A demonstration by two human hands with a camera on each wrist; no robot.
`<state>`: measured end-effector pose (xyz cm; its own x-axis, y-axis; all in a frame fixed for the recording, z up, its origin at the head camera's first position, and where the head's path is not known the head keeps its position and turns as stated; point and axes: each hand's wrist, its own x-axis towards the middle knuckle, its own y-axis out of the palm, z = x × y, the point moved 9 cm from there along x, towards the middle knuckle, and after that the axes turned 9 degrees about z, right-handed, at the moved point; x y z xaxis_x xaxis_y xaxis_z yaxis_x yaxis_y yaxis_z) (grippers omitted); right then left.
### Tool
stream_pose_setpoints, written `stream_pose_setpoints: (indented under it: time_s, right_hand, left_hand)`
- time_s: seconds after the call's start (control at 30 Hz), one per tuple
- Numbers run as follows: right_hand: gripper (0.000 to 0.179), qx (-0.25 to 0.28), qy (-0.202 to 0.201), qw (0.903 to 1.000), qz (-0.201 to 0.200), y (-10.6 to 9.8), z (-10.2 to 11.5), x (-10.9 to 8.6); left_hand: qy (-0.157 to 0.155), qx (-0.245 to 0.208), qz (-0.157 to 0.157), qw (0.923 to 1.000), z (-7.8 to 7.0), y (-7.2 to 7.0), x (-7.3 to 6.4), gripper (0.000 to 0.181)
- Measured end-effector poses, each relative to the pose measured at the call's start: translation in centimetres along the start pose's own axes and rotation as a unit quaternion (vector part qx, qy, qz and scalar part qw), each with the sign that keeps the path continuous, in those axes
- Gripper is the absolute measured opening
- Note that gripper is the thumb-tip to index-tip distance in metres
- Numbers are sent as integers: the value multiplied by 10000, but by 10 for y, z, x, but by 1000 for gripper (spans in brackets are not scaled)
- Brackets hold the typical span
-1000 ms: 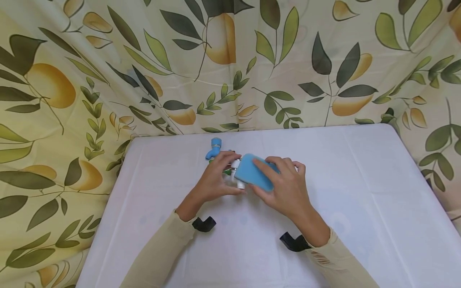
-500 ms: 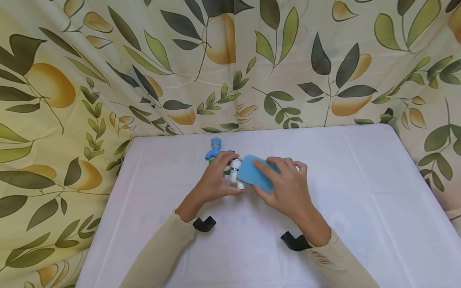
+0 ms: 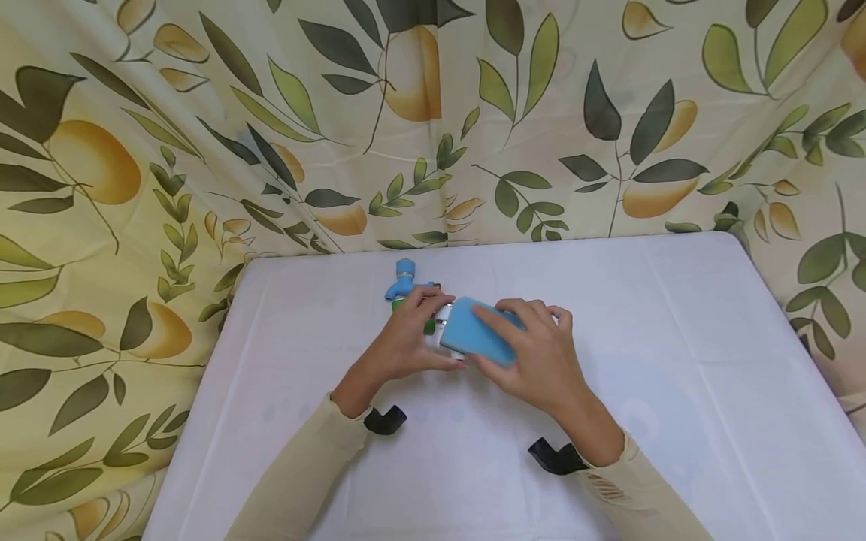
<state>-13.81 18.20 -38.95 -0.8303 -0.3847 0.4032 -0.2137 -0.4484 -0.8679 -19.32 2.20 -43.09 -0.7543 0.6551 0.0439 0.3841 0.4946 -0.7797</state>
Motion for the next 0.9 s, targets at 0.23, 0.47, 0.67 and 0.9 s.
stream_pose_setpoints:
  time_s: [0.23,0.47,0.67,0.9]
  right_hand:
    - [63,-115,76,9999,-61,1,-4,-1]
    - [64,-21,128,9998,-127,-1,-5,-1]
    - [65,31,160,9998,-150,-2,-6,-1]
    - [66,62,202,9996,-187,-3,-7,-1]
  left_hand:
    - [382,781,-517,9949,-7,-8,-3,101]
    - [504,53,-457,9977,-6,-10,-2,99]
    - [520,-547,-318,9966,-5,-10,-1,98]
    - [54,-790,-201,9967,5,-6,0,96]
